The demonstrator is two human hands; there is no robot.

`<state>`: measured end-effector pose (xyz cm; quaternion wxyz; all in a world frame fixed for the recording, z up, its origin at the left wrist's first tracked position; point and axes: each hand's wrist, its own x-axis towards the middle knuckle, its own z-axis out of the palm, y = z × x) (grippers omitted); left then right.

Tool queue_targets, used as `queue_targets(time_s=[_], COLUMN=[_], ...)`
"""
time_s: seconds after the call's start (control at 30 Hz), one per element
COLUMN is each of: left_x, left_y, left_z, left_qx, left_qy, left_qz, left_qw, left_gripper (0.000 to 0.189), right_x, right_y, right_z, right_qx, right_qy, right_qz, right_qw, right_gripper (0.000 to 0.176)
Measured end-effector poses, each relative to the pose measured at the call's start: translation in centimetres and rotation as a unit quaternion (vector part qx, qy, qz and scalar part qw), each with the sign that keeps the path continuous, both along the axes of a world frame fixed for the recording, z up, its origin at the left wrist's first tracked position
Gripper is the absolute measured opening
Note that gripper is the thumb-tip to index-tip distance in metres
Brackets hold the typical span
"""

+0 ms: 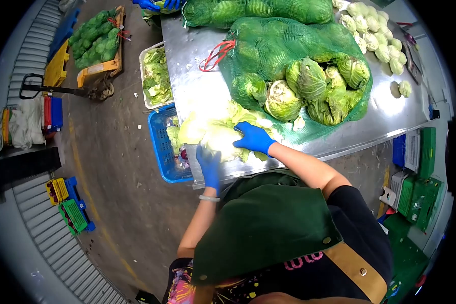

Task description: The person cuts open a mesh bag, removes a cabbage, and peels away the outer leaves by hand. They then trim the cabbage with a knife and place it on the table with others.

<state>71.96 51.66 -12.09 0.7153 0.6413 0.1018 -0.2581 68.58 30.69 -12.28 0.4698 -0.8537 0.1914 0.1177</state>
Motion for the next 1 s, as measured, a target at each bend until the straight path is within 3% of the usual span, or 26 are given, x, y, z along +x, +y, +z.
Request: queue_targets(time_s=[0.03,0.07,0.1,0.13,0.2,0.27,0.4,0.53,0.63,0.73,0.77,0.8,0.83,0.87,0.9,1.0], left_x=[1.4,2.1,2.9,3.4,4.5,4.5,3.8,4.0,4.2,5.0,5.7,5.6,5.1,4.7,4.7,5.9], left_y=[0.7,1.4,1.1,0.6,-0.4,-1.3,-1.8,-1.0,-0.5,0.9,2.0,2.6,3.6,4.8,6.0,6.4], left_z=[-2.1,-3.9,-3.0,-2.4,-1.6,-0.9,-0.8,-1.6,-2.5,-3.4,-4.5,-4.2,-3.5,-2.9,-4.3,0.2], left_qx=[0.055,0.054,0.149,0.239,0.25,0.213,0.237,0.227,0.183,0.147,0.101,0.101,-0.055,-0.204,-0.31,-0.361], left_qy=[-0.181,-0.181,-0.305,-0.417,-0.422,-0.22,-0.224,-0.249,-0.262,-0.244,-0.206,-0.209,-0.048,0.119,0.172,0.233], left_qz=[-0.106,-0.105,-0.221,-0.326,-0.32,-0.295,-0.302,-0.294,-0.298,-0.311,-0.321,-0.321,-0.213,-0.092,-0.042,0.046], left_qw=[0.976,0.976,0.914,0.814,0.81,0.905,0.896,0.894,0.9,0.907,0.919,0.918,0.974,0.967,0.934,0.902], left_gripper=[0.096,0.096,0.103,0.111,0.118,0.119,0.12,0.118,0.118,0.121,0.103,0.103,0.095,0.086,0.077,0.079], right_x=[0.2,0.4,0.4,0.2,0.2,0.0,-0.2,1.8,2.1,2.2,1.8,1.6,1.4,1.2,0.8,0.9], right_y=[-0.4,-0.9,-1.4,-1.4,-1.5,-0.8,0.8,-1.9,-2.2,-2.5,-2.9,-3.4,-3.8,-4.0,-4.2,-3.6], right_z=[0.3,0.5,0.1,-0.3,-0.6,2.3,1.8,-0.8,-0.6,-1.0,-2.2,-2.9,-0.8,0.7,1.4,3.3], right_qx=[0.003,0.006,0.032,0.029,0.028,0.029,-0.04,0.052,-0.042,-0.054,-0.06,-0.065,-0.038,-0.051,-0.064,-0.098], right_qy=[0.013,0.027,0.01,0.011,-0.088,-0.119,-0.118,-0.043,-0.05,0.023,-0.02,-0.065,-0.042,-0.038,-0.043,-0.074], right_qz=[0.022,0.045,0.053,0.059,-0.035,-0.034,-0.022,0.02,0.024,-0.068,-0.115,-0.162,-0.134,-0.113,-0.123,-0.119], right_qw=[1.0,0.999,0.998,0.998,0.995,0.992,0.992,0.998,0.998,0.996,0.991,0.982,0.989,0.991,0.989,0.985], right_gripper=[0.067,0.064,0.049,0.049,0.04,0.036,0.041,0.045,0.042,0.039,0.037,0.036,0.036,0.036,0.036,0.045])
